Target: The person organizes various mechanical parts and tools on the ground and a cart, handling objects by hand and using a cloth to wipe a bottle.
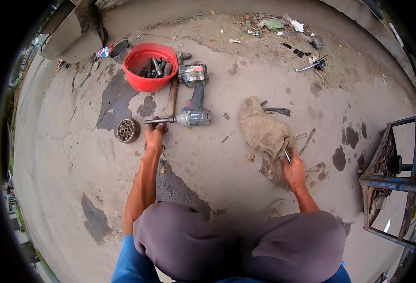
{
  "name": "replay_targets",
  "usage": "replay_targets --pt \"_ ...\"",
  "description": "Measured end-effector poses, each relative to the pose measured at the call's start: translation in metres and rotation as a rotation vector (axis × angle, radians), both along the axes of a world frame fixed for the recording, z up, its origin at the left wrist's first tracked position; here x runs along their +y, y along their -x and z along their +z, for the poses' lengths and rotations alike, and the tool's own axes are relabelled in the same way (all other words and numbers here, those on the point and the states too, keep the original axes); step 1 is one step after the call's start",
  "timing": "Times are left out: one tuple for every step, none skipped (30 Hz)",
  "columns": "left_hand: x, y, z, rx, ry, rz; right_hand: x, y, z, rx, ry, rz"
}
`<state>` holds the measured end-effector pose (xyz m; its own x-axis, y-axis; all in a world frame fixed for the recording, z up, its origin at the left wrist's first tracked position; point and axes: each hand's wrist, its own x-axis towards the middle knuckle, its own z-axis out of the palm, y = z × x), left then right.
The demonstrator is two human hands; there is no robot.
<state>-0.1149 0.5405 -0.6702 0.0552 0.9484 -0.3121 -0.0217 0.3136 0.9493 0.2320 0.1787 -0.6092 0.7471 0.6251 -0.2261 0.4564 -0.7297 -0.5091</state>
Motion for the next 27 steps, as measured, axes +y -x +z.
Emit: replay_targets --pt "-0.008 -0.001 -0.009 0.128 -0.077 -0.043 0.0 0.002 0.003 0.004 -0.003 -0.02" --pt "-0.006 0.015 0.001 0.174 -0.087 -0.009 0.01 0.01 -0.007 0.043 -0.024 -0.003" --pt "-0.002 0.0 0.001 0.396 -0.131 -0.058 0.006 0.005 -0.002 0.024 -0.009 0.003" --pt "-0.002 -0.008 0.003 0.62 -0.175 -0.108 0.002 0.004 0.001 -0.014 0.006 0.006" --pt "-0.003 -0.01 0.008 0.615 -0.174 -0.102 0.002 0.002 0.0 -0.04 0.005 0.006" --pt "-0.003 -0.011 0.012 0.621 -0.165 -0.126 0.001 -0.001 -0.001 -0.045 0.004 0.012" --pt "-0.004 -0.012 0.017 0.626 -0.155 -0.152 -0.002 -0.007 -0.001 -0.064 -0.006 0.009" --pt "-0.011 -0.021 0.035 0.633 -0.151 -0.167 -0.009 -0.008 -0.006 -0.071 -0.007 -0.01" --pt "-0.022 -0.035 0.063 0.894 -0.32 -0.22 -0.015 -0.009 -0.008 -0.06 0.002 -0.026" --pt "-0.025 -0.041 0.082 1.151 -0.506 -0.264 -0.014 -0.008 -0.003 -0.057 -0.036 -0.01" --pt "-0.017 -0.037 0.085 1.16 -0.517 -0.27 -0.01 -0.005 0.003 -0.053 -0.078 0.01" --pt "-0.004 -0.02 0.088 1.205 -0.64 -0.326 0.005 0.007 0.003 -0.029 -0.041 0.045" --pt "0.008 -0.004 0.091 1.249 -0.762 -0.392 0.014 0.023 -0.006 0.008 -0.059 0.062" --pt "0.018 -0.028 0.072 1.182 -0.694 -0.459 0.008 0.013 0.008 -0.057 -0.023 0.05" --pt "0.03 -0.037 0.067 1.173 -0.703 -0.456 0.009 0.011 0.009 -0.078 -0.009 0.06" --pt "0.042 -0.043 0.064 1.198 -0.576 -0.567 0.011 0.012 0.009 -0.087 -0.015 0.055" --pt "0.048 -0.054 0.066 1.217 -0.448 -0.686 0.009 0.013 0.006 -0.099 0.021 0.053" --pt "0.054 -0.062 0.069 1.211 -0.463 -0.695 0.009 0.014 0.003 -0.109 0.054 0.049" --pt "0.061 -0.069 0.076 1.227 -0.495 -0.697 0.011 0.011 -0.001 -0.113 0.049 0.029" --pt "0.062 -0.085 0.081 1.234 -0.525 -0.723 0.007 0.005 -0.007 -0.115 0.038 0.041" --pt "0.065 -0.099 0.09 0.964 -0.291 -0.651 0.003 0.003 -0.008 -0.107 0.026 0.052" --pt "0.07 -0.111 0.103 0.7 -0.059 -0.578 0.001 0.002 -0.01 -0.073 -0.018 0.049" --pt "0.076 -0.122 0.114 0.337 0.197 -0.512 -0.002 0.003 -0.01 -0.061 -0.005 0.048" --pt "0.082 -0.127 0.126 0.167 0.345 -0.432 -0.004 0.001 -0.01 -0.075 0.015 0.029" --pt "0.09 -0.126 0.134 0.036 0.416 -0.48 -0.007 -0.001 -0.014 -0.104 0.057 0.044" --pt "0.09 -0.126 0.139 -0.027 0.404 -0.501 -0.006 0.001 -0.014 -0.094 0.103 0.052" --pt "0.089 -0.124 0.154 -0.046 0.398 -0.496 0.003 0.003 -0.008 -0.045 0.13 0.05"
